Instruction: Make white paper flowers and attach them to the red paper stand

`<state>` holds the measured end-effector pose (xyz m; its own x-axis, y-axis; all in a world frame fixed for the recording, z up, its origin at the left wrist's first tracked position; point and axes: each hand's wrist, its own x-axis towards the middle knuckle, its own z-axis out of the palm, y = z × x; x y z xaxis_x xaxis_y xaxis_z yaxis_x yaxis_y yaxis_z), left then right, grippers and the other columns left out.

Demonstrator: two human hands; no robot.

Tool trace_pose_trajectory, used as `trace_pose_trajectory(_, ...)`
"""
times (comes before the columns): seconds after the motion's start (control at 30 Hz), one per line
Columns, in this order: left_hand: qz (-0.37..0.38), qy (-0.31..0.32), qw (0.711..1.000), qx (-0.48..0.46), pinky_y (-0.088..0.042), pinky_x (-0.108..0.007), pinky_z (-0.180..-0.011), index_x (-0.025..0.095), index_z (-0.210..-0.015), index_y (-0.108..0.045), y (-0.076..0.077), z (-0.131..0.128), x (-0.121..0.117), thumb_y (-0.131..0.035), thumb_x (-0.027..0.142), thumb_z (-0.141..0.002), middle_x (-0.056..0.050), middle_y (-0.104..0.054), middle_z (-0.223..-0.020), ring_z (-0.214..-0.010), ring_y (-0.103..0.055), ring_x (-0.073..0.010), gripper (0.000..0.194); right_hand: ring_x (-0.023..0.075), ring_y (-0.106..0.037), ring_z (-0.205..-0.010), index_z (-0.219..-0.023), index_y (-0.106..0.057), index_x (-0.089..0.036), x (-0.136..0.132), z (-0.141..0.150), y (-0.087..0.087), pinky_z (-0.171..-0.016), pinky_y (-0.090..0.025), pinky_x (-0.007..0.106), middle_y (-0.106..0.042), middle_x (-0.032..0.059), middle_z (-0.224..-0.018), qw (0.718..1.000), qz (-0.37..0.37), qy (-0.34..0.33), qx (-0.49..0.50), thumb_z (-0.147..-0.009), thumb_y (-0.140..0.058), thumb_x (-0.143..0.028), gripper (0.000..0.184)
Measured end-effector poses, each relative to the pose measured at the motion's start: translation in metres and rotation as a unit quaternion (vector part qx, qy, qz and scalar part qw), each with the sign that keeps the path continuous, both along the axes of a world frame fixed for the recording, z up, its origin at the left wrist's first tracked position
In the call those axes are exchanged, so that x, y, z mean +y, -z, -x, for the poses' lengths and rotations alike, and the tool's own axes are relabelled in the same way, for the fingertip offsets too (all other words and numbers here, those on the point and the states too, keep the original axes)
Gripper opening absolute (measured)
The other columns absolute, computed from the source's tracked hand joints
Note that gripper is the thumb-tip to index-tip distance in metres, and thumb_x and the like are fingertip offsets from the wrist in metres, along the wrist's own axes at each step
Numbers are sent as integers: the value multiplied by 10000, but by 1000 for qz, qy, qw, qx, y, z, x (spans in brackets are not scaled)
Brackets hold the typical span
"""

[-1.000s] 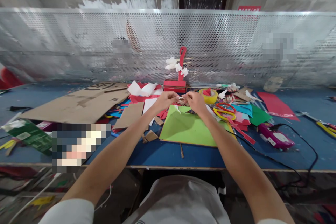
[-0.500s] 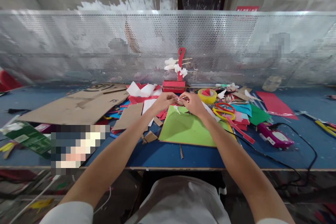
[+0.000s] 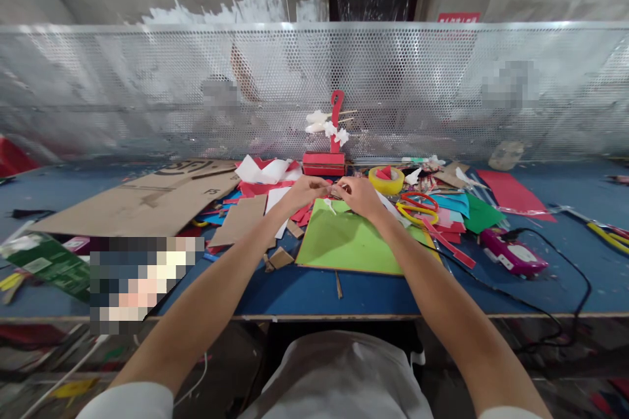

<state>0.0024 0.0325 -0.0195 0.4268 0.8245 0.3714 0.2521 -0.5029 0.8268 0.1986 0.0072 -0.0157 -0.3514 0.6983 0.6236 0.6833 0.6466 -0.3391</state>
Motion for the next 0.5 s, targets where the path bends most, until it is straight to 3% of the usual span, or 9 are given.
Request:
trace_pose_trajectory(0.17, 12, 13, 1000, -12, -394, -240, -613, 127, -848, -752, -1, 0, 0, -697, 389, -761, -58, -690, -742, -632, -546, -110, 282, 151, -576, -590, -704, -691, -171, 1, -1, 1, -594, -347, 265, -670, 30, -639, 1000, 1, 10, -22, -954, -461, -417, 420)
trace_pose_trajectory(0.3, 16, 9, 1000, -1, -376, -236, -584, 134, -819, -750, -5, -1, -3, -696, 413, -762, -43, -671, -700, -610, -524, -109, 290, 138, -561, -531, -605, -656, -163, 1, -3, 0, -584, -353, 258, -617, 18, -534, 998, 55, -2, -22, -973, -416, -414, 506)
trace_pose_trajectory(0.37, 21, 4, 1000, 3, -382, -237, -589, 135, -809, -747, -6, 0, -4, -695, 408, -761, -39, -667, -692, -614, -528, -111, 283, 145, -587, -558, -659, -691, -164, 0, -3, -1, -593, -370, 256, -647, 23, -567, 998, 65, -12, -12, -966, -431, -398, 466)
trace_pose_trajectory(0.5, 39, -18, 999, -13, -408, -240, -625, 132, -816, -741, -6, 2, -3, -706, 370, -746, -46, -683, -733, -646, -560, -117, 250, 166, -652, -711, -954, -721, -186, -3, -2, -2, -639, -427, 251, -742, 42, -830, 997, 50, -32, 53, -898, -557, -348, 237)
